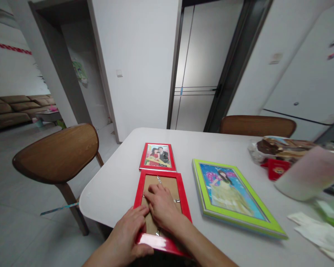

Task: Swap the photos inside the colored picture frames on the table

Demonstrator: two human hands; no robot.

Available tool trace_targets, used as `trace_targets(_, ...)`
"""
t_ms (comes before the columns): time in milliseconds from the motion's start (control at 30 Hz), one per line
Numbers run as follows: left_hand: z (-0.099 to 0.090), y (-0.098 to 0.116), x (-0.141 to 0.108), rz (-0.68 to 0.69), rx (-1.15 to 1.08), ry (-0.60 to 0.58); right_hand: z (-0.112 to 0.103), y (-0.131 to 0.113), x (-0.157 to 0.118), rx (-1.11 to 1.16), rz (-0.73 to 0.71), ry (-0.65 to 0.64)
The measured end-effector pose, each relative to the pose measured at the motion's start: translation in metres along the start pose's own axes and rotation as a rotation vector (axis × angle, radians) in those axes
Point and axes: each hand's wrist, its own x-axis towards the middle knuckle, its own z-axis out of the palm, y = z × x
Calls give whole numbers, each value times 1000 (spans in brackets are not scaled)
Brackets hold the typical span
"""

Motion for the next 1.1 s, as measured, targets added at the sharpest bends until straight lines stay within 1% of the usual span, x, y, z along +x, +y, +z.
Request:
trace_targets(100, 0, -1, 0, 3, -4, 1, 2, -2, -2, -19, -52, -14)
trace_targets(233, 2, -3, -1, 0, -7, 5, 1, -1, -4, -10, -81, -32)
trace_targets(300, 4, -4, -2, 0, -14, 10, 0, 5, 0, 30, -20, -11)
trace_targets(367, 5, -5, -4, 5, -22, 15, 1, 15, 8, 56, 101, 49)
trace_targets(433, 5, -6, -4, 8, -28, 15, 3, 28, 19, 53, 225, 114)
trace_targets(533, 3, -4, -3, -5, -31, 6, 7, 45, 34, 31, 351, 167)
trace_targets(600, 2, -3, -3, -17, -29, -2, 11, 51, 41, 27, 423, 197)
trace_targets(700, 2, -1, -3, -29, -24, 12, 15, 55, 46, 44, 488, 239)
trace_targets(833, 8, 2, -2, -46, -1, 25, 15, 54, 49, 131, 506, 281)
trace_targets(900, 13, 4, 0, -28, 17, 27, 8, 55, 45, 210, 478, 298)
trace_targets(967, 17, 5, 2, 9, 32, 51, -2, 57, 36, 302, 436, 325)
trace_targets(1033, 17, 3, 2, 54, 34, 100, -14, 62, 19, 375, 402, 362)
trace_targets(1067, 15, 2, 2, 81, 24, 135, -19, 64, 8, 414, 406, 393)
trace_targets(1100, 12, 1, 1, 108, 5, 174, -24, 66, -4, 480, 440, 440)
